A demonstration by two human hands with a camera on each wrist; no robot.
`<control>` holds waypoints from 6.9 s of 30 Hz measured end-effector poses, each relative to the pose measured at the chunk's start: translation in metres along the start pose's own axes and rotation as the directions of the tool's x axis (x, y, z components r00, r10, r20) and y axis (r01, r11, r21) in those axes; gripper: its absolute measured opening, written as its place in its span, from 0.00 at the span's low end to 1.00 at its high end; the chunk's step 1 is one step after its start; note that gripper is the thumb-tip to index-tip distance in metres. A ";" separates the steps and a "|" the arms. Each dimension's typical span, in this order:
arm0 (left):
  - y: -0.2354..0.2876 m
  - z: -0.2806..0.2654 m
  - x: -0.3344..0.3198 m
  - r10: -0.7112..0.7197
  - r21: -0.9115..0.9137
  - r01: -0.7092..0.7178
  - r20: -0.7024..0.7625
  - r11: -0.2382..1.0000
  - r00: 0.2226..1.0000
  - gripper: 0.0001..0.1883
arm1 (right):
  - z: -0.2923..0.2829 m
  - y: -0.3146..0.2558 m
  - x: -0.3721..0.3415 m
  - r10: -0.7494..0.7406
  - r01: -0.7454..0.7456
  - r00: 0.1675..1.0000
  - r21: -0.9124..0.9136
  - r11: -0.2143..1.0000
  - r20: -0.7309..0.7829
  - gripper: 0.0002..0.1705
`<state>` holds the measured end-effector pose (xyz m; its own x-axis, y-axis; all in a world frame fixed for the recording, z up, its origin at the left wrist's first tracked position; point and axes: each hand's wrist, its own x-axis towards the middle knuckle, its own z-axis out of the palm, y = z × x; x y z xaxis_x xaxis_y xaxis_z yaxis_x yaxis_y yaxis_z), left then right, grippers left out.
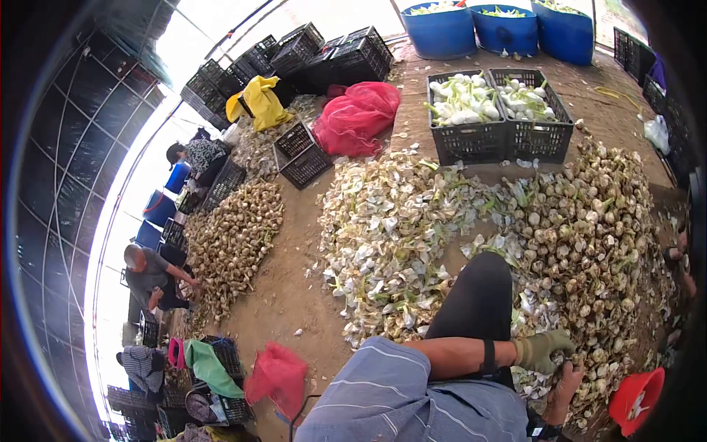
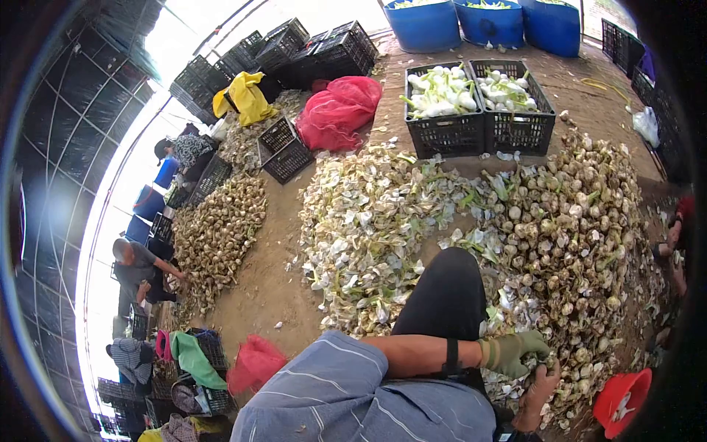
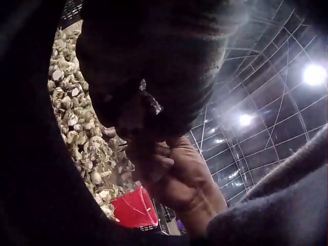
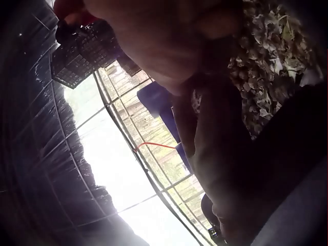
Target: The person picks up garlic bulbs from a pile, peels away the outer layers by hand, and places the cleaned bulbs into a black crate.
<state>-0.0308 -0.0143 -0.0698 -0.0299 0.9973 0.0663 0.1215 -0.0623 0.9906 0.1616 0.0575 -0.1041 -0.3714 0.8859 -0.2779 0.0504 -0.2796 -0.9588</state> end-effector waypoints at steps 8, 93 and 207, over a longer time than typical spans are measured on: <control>0.007 -0.008 -0.002 -0.244 -0.440 0.292 0.164 0.849 0.956 0.28 | -0.006 -0.030 -0.015 0.116 -0.127 0.982 0.070 0.989 0.146 0.34; 0.063 -0.042 -0.014 -0.312 -0.373 0.418 0.313 0.828 0.897 0.35 | 0.013 -0.113 -0.020 -0.262 0.237 0.965 -0.443 0.865 0.007 0.06; 0.051 -0.043 0.006 -0.479 -0.838 0.460 0.288 0.293 0.829 0.22 | 0.063 -0.100 0.003 0.225 -0.218 0.974 0.208 0.953 -0.012 0.13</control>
<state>-0.0679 -0.0130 -0.0136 0.2024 0.8679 -0.4537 -0.8100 0.4087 0.4205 0.0969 0.0651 -0.0058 -0.3395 0.8044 -0.4874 -0.0640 -0.5368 -0.8413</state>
